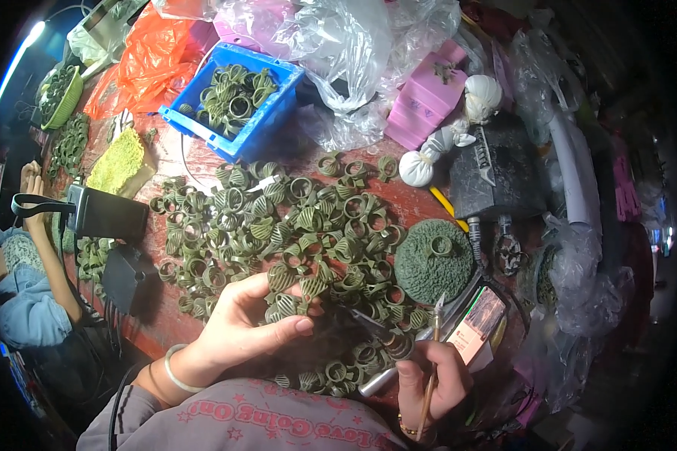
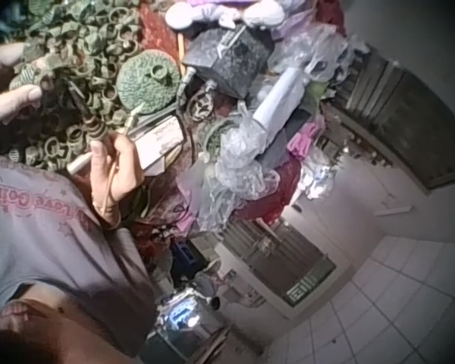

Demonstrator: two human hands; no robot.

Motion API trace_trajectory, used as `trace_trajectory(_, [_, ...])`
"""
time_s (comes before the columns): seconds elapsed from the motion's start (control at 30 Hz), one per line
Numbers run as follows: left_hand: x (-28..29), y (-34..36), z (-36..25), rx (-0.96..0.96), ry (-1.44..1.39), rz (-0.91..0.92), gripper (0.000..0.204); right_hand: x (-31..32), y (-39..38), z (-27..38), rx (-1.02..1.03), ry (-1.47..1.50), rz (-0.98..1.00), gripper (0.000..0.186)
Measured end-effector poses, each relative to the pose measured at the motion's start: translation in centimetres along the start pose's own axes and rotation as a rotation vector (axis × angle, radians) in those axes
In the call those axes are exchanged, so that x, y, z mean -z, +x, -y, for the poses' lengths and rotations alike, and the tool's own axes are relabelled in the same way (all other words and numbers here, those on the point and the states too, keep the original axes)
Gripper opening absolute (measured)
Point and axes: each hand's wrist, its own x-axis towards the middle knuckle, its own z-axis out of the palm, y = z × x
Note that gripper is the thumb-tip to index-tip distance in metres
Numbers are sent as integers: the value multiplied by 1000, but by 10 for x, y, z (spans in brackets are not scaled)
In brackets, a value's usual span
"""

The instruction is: The person is using a soldering iron to fuse or modify small green textured wax jewelry patterns on a workshop table.

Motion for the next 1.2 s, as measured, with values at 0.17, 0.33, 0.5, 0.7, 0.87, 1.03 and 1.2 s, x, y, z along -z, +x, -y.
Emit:
trace_trajectory(0.17, [-2,-1,-2,44,-21,-18,32,3,2,3,19,-40,27,35])
trace_trajectory(0.33, [-2,0,0,-28,11,-10,32,2,2,6,16,-30,44,33])
trace_trajectory(0.5, [0,-4,1,31,-32,-41,28,2,3,7,9,-28,38,35])
trace_trajectory(0.7, [-1,-2,-1,40,-24,-94,21,3,2,9,-14,-20,31,38])
trace_trajectory(0.87, [-3,0,1,-88,-11,-91,25,3,3,11,-15,-53,36,38])
trace_trajectory(1.03, [-3,-2,0,-22,16,-132,24,2,5,10,35,-69,48,37])
trace_trajectory(1.2, [0,-2,-7,-100,23,-169,28,-1,7,8,61,-44,33,37])
